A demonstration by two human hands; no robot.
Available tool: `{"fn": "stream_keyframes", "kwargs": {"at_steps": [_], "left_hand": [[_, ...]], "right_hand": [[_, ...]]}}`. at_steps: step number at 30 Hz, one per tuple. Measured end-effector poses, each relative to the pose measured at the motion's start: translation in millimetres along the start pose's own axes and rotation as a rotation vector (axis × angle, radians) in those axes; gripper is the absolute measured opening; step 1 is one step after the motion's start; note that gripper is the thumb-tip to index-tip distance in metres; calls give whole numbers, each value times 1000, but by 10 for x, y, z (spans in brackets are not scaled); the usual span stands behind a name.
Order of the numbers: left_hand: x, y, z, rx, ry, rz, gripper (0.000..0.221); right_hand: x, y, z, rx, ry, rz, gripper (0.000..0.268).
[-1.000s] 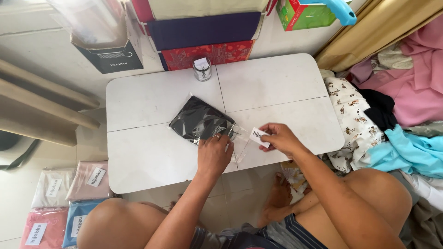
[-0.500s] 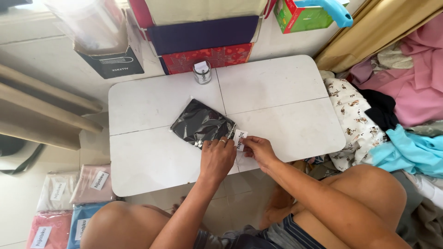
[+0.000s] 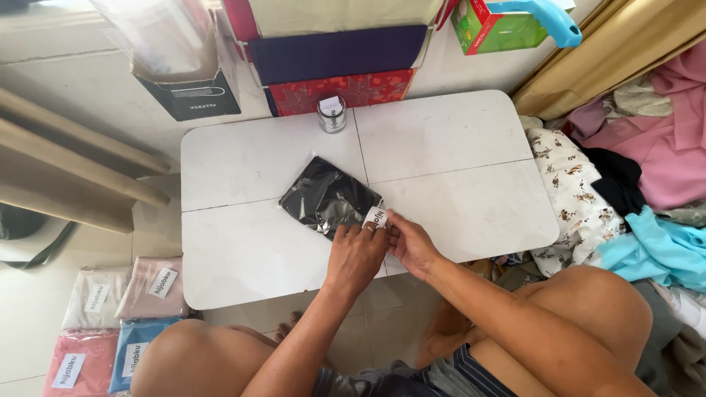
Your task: Cleaning a piece of black fabric with a lint roller, folding it, and placing it into a plastic bag for packaging.
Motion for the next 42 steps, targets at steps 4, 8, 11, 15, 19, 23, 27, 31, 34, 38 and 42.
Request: {"fn": "stream_keyframes", "kwargs": {"at_steps": [4, 8, 11, 15, 19, 23, 27, 31, 34, 38, 42], "left_hand": [[-147, -40, -73, 19, -77, -38, 12], [39, 20, -32, 164, -488, -364, 27], [86, -163, -107, 323, -675, -490, 32], [413, -680, -15, 458, -461, -392, 20], [751, -1173, 21, 517, -98, -176, 38], [558, -1475, -188, 791, -142, -316, 66], [323, -1586, -275, 939, -302, -226, 73], [340, -1644, -333, 1012, -238, -251, 88], [245, -1760, -477, 1049, -270, -248, 69], [288, -1788, -524, 1122, -138, -535, 69], [260, -1839, -579, 1251, -41, -846, 78]], "right_hand": [[106, 212, 280, 42, 47, -73, 21], [36, 70, 218, 67, 174, -105, 28], [-106, -118, 155, 84, 208, -112, 29], [-98, -41, 345, 93, 210, -113, 19], [-152, -74, 234, 69, 180, -111, 12], [-205, -174, 133, 73, 196, -123, 21], [45, -22, 449, 115, 228, -211, 33], [83, -175, 443, 112, 213, -255, 32], [79, -167, 509, 66, 146, -310, 29], [-41, -334, 371, 113, 110, -390, 31], [-6, -323, 460, 154, 68, -395, 30]]}}
Point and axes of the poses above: each hand's wrist, its own z-axis towards the middle knuckle, its own x-axis out of the back of the hand, y = z × x, the point moved 8 cm from there along z, towards the middle knuckle, and after that the axes turned 13 degrees about -z, right-handed, at the moved point
